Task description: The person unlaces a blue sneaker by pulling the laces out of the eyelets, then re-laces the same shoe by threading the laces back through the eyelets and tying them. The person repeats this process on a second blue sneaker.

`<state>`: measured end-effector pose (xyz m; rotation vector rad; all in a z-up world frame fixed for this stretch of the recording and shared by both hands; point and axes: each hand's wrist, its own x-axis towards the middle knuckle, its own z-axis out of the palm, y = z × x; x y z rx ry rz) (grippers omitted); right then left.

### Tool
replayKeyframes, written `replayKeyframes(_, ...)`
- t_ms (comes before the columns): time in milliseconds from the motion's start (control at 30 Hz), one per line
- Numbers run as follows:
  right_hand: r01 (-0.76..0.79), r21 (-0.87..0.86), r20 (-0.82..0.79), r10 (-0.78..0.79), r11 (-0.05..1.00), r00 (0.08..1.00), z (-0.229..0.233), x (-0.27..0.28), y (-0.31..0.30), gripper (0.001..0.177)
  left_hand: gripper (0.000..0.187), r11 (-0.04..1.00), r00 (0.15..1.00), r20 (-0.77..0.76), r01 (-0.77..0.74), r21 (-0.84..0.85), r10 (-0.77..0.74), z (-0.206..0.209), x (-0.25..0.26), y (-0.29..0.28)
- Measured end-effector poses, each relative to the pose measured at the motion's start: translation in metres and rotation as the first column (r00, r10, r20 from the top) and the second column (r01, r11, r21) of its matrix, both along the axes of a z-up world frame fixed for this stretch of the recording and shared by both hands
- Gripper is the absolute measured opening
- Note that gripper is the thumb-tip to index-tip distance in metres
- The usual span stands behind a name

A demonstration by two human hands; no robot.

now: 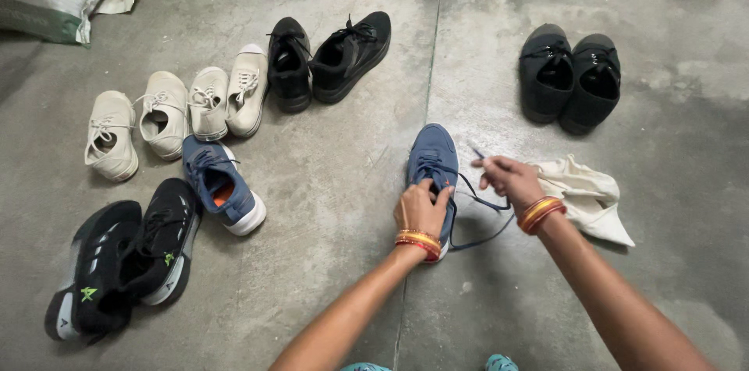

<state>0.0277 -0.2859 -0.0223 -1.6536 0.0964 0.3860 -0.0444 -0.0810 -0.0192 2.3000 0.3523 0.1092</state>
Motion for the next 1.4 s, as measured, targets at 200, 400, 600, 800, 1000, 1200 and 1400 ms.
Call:
replayKeyframes(200, -0.267, -0.191, 0.114, 0.291, 0.945, 0.950, -0.002, -0.007, 0.028, 0.033, 0.036, 0.992, 0.984, 0.156, -0.099, 0.074, 0.086, -0.010, 0.021, 0.008)
replayKeyframes(400, -0.232, -0.213, 0.028, 0.243, 0.949, 0.970, -0.016, -0.013, 0.041, 0.032, 0.035, 0.985, 0.976, 0.218, 0.040, -0.168, -0.002, -0.026, 0.016, 0.026)
replayKeyframes(600, -0.085, -0.167, -0.003, 0.085, 0.982, 0.996, -0.048, 0.003, 0.047, 0.025, 0.040, 0.791, 0.995, 0.050, 0.103, -0.603, -0.092, -0.040, 0.030, 0.034)
replayKeyframes(800, 0.007, 0.078, -0.019, -0.006, 0.997, 1.000, -0.042, 0.006, 0.051, 0.022, 0.034, 0.603, 0.990, -0.102, -0.022, -0.797, -0.099, -0.056, 0.044, 0.042)
replayKeyframes(1000, -0.065, -0.258, 0.066, 0.084, 0.964, 0.994, -0.025, -0.001, 0.057, 0.022, 0.025, 0.771, 0.985, -0.173, -0.127, -0.624, 0.023, -0.048, 0.043, 0.036)
replayKeyframes(1200, 0.004, -0.244, 0.153, 0.035, 0.970, 0.988, -0.029, 0.003, 0.057, 0.020, 0.017, 0.817, 0.969, -0.211, -0.225, -0.531, 0.130, -0.032, 0.041, 0.027)
replayKeyframes(1400, -0.033, -0.344, 0.261, 0.130, 0.938, 0.956, -0.029, 0.007, 0.058, 0.020, 0.020, 0.799, 0.978, -0.193, -0.179, -0.574, 0.081, -0.030, 0.040, 0.030)
